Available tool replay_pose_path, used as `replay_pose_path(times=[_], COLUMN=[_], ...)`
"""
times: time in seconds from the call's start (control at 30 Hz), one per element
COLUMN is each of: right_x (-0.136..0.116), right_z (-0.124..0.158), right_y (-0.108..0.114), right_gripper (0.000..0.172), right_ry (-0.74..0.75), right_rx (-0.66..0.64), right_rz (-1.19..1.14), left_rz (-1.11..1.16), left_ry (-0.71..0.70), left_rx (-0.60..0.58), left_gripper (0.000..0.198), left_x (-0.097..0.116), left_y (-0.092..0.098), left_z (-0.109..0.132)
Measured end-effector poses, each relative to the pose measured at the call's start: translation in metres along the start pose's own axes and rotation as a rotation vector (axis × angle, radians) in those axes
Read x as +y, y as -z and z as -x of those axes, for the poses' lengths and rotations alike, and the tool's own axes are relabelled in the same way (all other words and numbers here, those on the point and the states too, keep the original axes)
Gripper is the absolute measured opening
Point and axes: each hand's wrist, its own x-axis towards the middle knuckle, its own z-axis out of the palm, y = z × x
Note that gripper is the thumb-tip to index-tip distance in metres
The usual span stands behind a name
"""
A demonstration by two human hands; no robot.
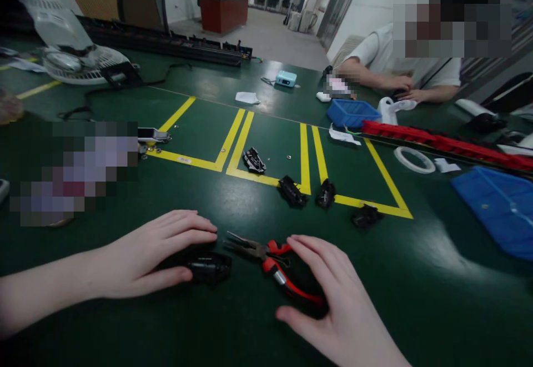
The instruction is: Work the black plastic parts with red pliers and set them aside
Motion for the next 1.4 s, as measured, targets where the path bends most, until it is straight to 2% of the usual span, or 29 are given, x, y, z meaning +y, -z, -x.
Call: replay_pose_path(times=[0.1,0.2,0.27,0.47,0.67,0.77,0.97,1.17,1.4], right_x=[0.0,0.001,0.0,-0.007,-0.007,-0.006,-0.014,-0.02,-0.027], right_z=[-0.005,-0.009,-0.009,-0.011,-0.01,-0.006,-0.007,-0.007,-0.003], right_y=[-0.006,-0.01,-0.01,-0.004,-0.002,-0.001,-0.001,-0.003,-0.003], right_gripper=[0.077,0.071,0.069,0.064,0.059,0.056,0.047,0.053,0.053], right_ry=[0.009,-0.009,-0.009,0.087,0.084,0.062,0.059,0.191,0.124], right_rx=[-0.062,-0.035,-0.027,0.014,0.076,0.121,0.209,0.228,0.258], right_rz=[0.051,0.064,0.079,0.103,0.101,0.069,0.014,0.03,0.016], left_rz=[-0.044,-0.091,-0.094,-0.068,-0.072,-0.041,0.051,-0.023,-0.054], left_ry=[-0.114,-0.223,-0.238,-0.233,-0.242,-0.219,-0.078,-0.067,-0.05], left_rx=[-0.029,-0.039,-0.044,-0.035,0.007,0.019,0.027,0.047,0.057], left_gripper=[0.044,0.038,0.032,0.024,0.017,0.019,0.024,0.024,0.029], left_x=[0.001,0.0,-0.001,-0.007,-0.017,-0.019,-0.017,-0.018,-0.017], left_y=[-0.003,-0.005,-0.005,0.0,0.003,0.004,0.004,0.0,0.0], left_z=[-0.001,0.002,0.004,0.004,0.004,0.004,0.001,-0.002,-0.002])
